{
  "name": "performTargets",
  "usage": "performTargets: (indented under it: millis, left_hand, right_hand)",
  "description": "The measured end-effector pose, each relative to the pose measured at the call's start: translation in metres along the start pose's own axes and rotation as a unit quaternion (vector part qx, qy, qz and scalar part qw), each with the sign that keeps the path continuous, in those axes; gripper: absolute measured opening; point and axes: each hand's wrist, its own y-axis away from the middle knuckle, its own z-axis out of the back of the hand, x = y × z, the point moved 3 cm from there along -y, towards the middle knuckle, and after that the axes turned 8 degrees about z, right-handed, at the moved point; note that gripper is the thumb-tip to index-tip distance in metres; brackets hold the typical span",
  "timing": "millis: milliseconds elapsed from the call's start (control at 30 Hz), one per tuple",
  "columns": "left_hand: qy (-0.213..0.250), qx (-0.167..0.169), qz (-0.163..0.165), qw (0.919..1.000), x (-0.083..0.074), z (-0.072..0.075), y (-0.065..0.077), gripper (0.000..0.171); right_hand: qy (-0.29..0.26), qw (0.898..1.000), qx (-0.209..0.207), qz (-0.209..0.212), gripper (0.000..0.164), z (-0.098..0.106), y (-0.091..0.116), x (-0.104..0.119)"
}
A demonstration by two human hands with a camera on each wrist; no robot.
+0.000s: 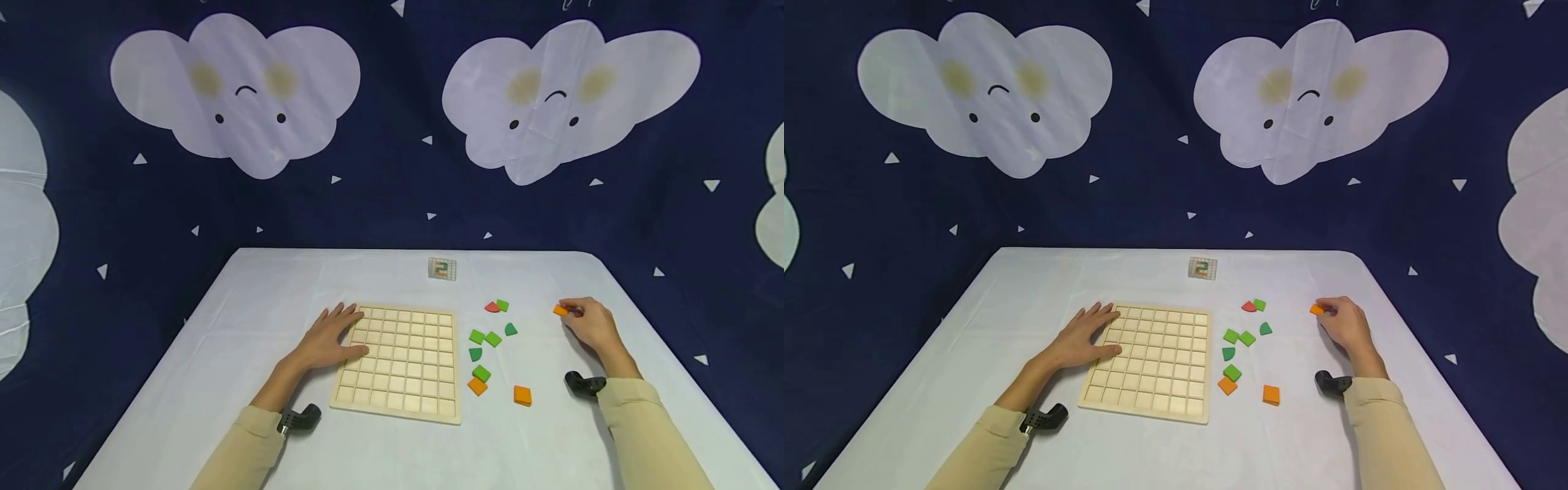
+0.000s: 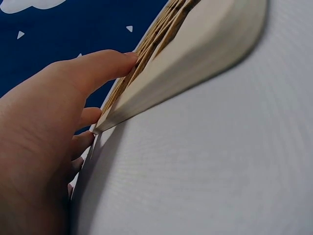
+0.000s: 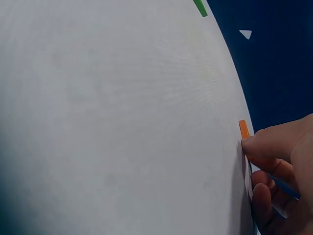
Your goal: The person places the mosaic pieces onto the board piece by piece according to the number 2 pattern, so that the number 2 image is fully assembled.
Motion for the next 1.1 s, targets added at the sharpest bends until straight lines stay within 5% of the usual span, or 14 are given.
performTargets:
  millis: [700, 1100]
  left_hand:
    - [-0.007, 0.008, 0.006, 0.9999, -0.002, 0.000, -0.003, 0.084]
    - [-0.006, 0.006, 0.009, 0.9999, -0.001, 0.000, -0.002, 0.084]
  right_hand:
    - [-0.004, 1.000, 0.019, 0.009, 0.033, -0.003, 0.002, 0.001]
    - [-0.038, 0.997, 0.057, 0.038, 0.034, -0.015, -0.001, 0.029]
